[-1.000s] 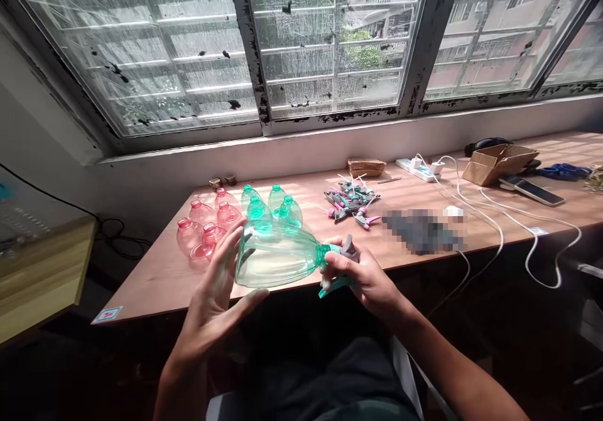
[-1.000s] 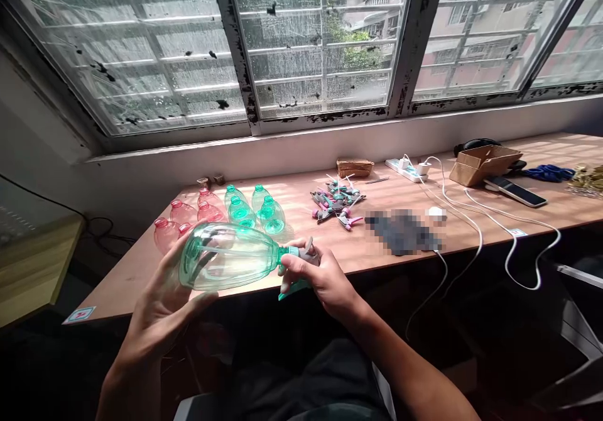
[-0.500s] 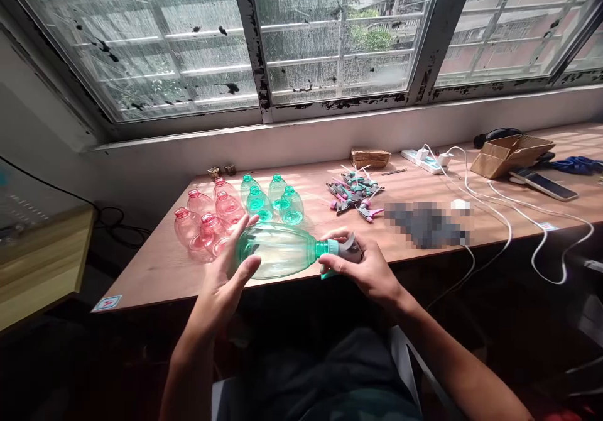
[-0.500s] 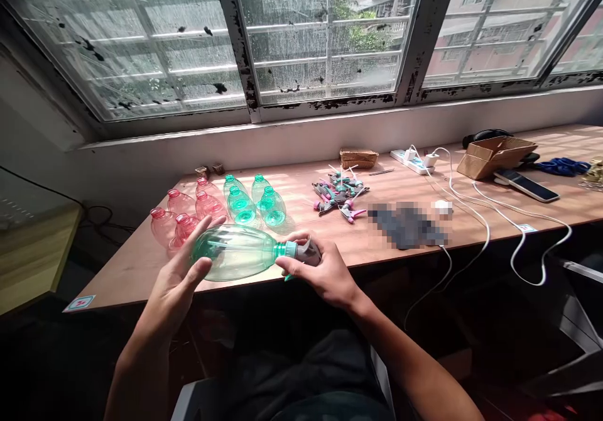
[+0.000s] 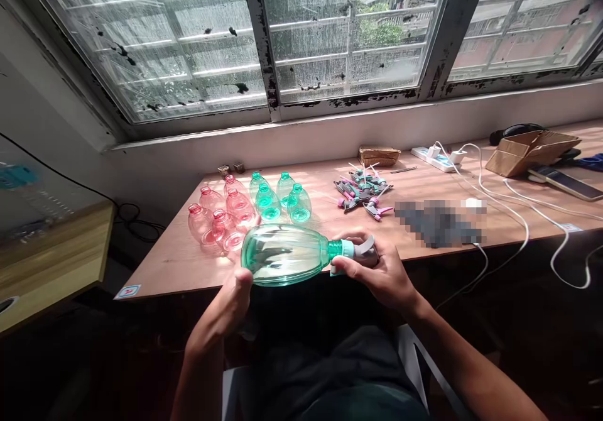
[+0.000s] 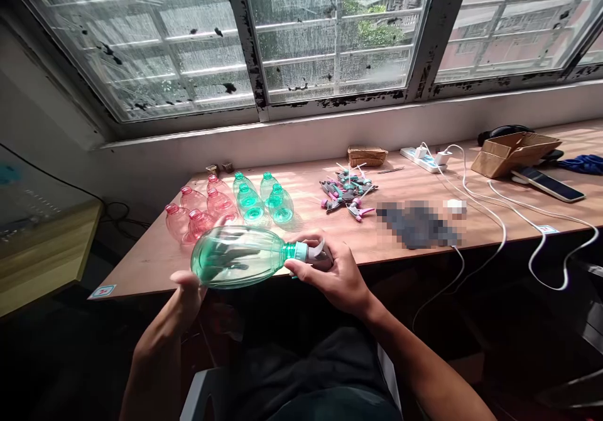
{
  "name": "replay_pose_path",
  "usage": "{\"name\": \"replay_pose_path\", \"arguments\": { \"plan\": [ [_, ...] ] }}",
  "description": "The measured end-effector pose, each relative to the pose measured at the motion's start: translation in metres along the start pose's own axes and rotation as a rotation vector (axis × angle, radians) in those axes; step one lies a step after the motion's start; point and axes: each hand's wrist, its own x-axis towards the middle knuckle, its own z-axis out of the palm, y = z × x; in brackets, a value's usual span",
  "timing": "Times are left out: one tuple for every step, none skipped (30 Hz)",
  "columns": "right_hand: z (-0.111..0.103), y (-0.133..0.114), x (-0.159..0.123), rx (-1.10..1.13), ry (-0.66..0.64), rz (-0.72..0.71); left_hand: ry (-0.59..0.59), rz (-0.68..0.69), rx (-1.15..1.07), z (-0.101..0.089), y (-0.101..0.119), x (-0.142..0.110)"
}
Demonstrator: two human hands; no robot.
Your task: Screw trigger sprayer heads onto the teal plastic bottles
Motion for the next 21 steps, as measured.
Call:
{"name": "replay_pose_path", "arguments": {
  "plan": [
    [-0.001,0.000,0.001,-0.014,-0.006,0.000,-0.018,-0.055,0.006,-0.002,-0.001,-0.002],
    [-0.003,-0.001,0.002,-0.017,-0.017,0.003,-0.029,-0.084,0.015,-0.004,0.000,-0.004],
    [-0.004,-0.001,0.003,-0.011,-0.031,0.013,-0.039,-0.093,0.022,-0.005,0.003,-0.006],
    [-0.005,-0.001,0.005,0.003,-0.044,0.025,-0.051,-0.081,0.027,-0.005,0.008,-0.008],
    [-0.006,-0.001,0.007,0.023,-0.055,0.037,-0.072,-0.049,0.037,-0.005,0.014,-0.010],
    [-0.006,-0.001,0.009,0.047,-0.063,0.048,-0.097,-0.002,0.055,-0.004,0.020,-0.012],
    [-0.007,-0.001,0.010,0.071,-0.070,0.057,-0.119,0.060,0.082,-0.004,0.027,-0.013],
    [-0.007,0.000,0.012,0.093,-0.076,0.066,-0.135,0.125,0.117,-0.003,0.032,-0.015],
    [-0.007,0.001,0.013,0.111,-0.080,0.076,-0.143,0.187,0.150,-0.003,0.036,-0.016],
    [-0.007,0.003,0.013,0.125,-0.080,0.083,-0.143,0.233,0.177,-0.003,0.039,-0.018],
    [-0.007,0.004,0.013,0.131,-0.073,0.085,-0.141,0.252,0.197,-0.004,0.040,-0.018],
    [-0.007,0.005,0.012,0.126,-0.062,0.078,-0.145,0.248,0.204,-0.005,0.040,-0.018],
    [-0.006,0.006,0.011,0.112,-0.049,0.059,-0.159,0.224,0.195,-0.005,0.038,-0.018],
    [-0.006,0.006,0.010,0.091,-0.034,0.033,-0.177,0.183,0.169,-0.005,0.035,-0.016],
    [-0.005,0.006,0.009,0.066,-0.018,0.002,-0.187,0.137,0.128,-0.004,0.032,-0.015],
    [-0.005,0.005,0.007,0.040,-0.004,-0.027,-0.180,0.091,0.084,-0.002,0.029,-0.012],
    [-0.005,0.004,0.006,0.017,0.007,-0.048,-0.154,0.056,0.046,0.000,0.025,-0.009],
    [-0.006,0.003,0.005,0.001,0.014,-0.058,-0.116,0.030,0.022,0.003,0.023,-0.007],
    [-0.006,0.001,0.005,-0.009,0.016,-0.060,-0.080,0.015,0.014,0.006,0.022,-0.004],
    [-0.008,0.000,0.005,-0.015,0.011,-0.052,-0.057,0.015,0.013,0.008,0.021,-0.002],
    [-0.009,-0.001,0.005,-0.017,-0.002,-0.037,-0.055,0.028,0.019,0.009,0.022,0.000]
  ]
}}
